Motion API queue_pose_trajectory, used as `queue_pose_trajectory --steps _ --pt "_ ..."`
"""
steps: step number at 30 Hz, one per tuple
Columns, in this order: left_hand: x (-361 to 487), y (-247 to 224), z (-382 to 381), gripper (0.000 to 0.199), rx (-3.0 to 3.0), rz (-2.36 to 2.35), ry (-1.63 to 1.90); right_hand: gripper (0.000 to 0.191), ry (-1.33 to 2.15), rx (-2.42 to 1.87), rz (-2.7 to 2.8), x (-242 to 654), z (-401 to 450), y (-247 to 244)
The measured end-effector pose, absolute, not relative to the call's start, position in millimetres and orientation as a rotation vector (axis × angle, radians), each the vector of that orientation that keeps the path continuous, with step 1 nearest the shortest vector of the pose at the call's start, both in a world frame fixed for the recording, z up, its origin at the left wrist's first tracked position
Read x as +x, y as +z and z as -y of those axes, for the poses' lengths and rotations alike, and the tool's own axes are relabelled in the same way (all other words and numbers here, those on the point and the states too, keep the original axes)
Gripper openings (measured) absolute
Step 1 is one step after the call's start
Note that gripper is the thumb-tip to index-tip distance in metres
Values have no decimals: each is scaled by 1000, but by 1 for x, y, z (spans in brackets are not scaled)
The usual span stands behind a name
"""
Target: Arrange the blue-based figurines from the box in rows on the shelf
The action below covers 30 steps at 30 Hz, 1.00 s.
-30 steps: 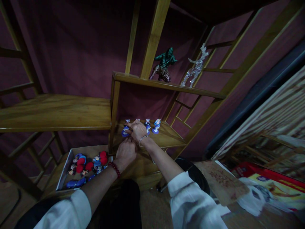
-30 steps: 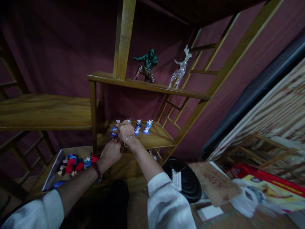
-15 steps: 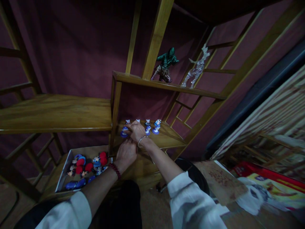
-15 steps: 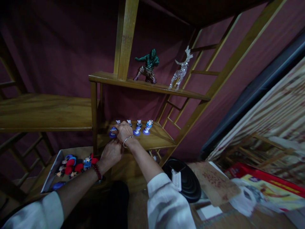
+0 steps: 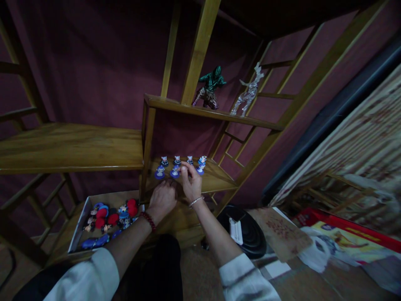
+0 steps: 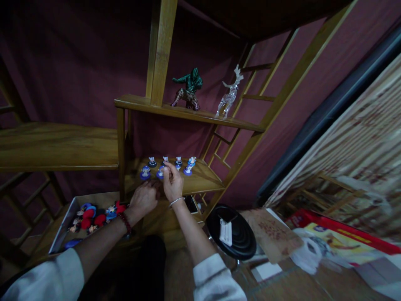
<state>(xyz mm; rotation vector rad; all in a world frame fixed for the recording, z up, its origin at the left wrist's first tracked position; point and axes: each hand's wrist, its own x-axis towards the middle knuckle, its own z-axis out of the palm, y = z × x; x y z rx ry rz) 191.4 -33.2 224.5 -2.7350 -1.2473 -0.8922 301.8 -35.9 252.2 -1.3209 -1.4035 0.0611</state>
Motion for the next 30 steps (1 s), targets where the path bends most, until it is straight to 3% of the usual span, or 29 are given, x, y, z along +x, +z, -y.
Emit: queue_pose_trajectory --steps 7,15,30 --pt "186 221 44 24 -2767 1098 -874 27 144 -1247 1261 275 75 226" --pt "159 179 57 42 -2790 865 -949 22 199 -1145 1144 238 102 186" --pt "105 148 78 49 -2945 918 -1195 22 279 -1178 1257 187 125 172"
